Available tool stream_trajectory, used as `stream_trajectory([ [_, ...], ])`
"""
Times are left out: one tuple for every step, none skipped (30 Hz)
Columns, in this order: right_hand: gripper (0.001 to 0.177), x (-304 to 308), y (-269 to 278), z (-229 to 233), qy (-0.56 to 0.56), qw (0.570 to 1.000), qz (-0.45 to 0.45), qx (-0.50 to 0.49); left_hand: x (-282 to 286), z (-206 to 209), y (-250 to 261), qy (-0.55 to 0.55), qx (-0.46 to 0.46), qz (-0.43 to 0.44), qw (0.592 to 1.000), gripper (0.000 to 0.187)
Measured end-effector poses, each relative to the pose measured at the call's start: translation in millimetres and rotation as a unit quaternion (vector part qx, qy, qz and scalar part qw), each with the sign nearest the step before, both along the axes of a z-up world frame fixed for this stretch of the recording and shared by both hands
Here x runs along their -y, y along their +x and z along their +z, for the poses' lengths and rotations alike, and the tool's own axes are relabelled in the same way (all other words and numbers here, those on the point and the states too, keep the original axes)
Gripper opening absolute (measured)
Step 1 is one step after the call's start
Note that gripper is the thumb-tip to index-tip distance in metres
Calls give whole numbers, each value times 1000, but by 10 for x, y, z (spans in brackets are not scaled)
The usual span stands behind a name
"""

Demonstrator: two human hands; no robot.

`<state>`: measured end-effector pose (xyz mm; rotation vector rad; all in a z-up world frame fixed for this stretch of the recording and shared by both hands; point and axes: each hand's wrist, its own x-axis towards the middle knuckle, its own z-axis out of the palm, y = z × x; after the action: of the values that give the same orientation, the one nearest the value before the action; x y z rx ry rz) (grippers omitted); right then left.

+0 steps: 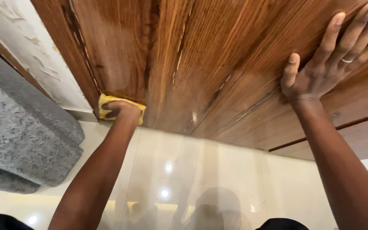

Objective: The person wipes the surface of a wooden wardrobe using a yellow cloth. They clean the doors and the top edge of the wardrobe, moving the cloth back and forth across the wood grain.

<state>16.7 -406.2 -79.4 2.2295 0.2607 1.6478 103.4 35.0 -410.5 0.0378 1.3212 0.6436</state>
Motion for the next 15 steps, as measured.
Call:
stream_trajectory([
  [79,10,0,-3,-6,1000,-1,2,-3,71,-15,1,-8,6,1000,82],
  [79,7,2,-15,4,1000,-20,-9,-12,126,-29,1,-16,12,1000,82],
  [80,14,-13,-20,9,999,-40,-23,6,143,-57,-1,-26,17,1000,82],
  [80,9,-27,-34,15,997,-60,-35,-8,141,-77,18,-12,17,1000,82],
  [81,4,-44,-51,39,997,-41,-60,-23,106,-99,27,-12,17,999,82],
  [81,-3,-54,-67,64,994,-23,-84,-41,52,-102,40,-6,14,999,82],
  [81,-2,-72,-84,89,990,-6,-107,-68,-16,-81,49,-3,13,999,83],
  [82,4,-70,-94,84,991,-19,-105,-112,-109,-53,57,0,10,998,83],
  [82,25,-56,-96,80,991,-33,-105,-163,-233,-31,67,3,4,998,83],
  [83,54,-42,-103,75,991,-47,-104,-219,-372,-15,76,2,-2,997,83],
  [83,83,-26,-118,67,991,-64,-97,-260,-490,22,82,7,-6,997,83],
  [83,109,-11,-139,59,991,-81,-90,-274,-590,54,84,3,-10,996,83],
  [82,129,1,-154,52,991,-96,-83,-288,-670,61,87,2,-14,996,83],
  [82,151,1,-163,47,991,-94,-80,-284,-692,72,83,-1,-19,996,84],
  [81,151,24,-172,45,992,-90,-73,-219,-702,72,75,-2,-24,997,84],
])
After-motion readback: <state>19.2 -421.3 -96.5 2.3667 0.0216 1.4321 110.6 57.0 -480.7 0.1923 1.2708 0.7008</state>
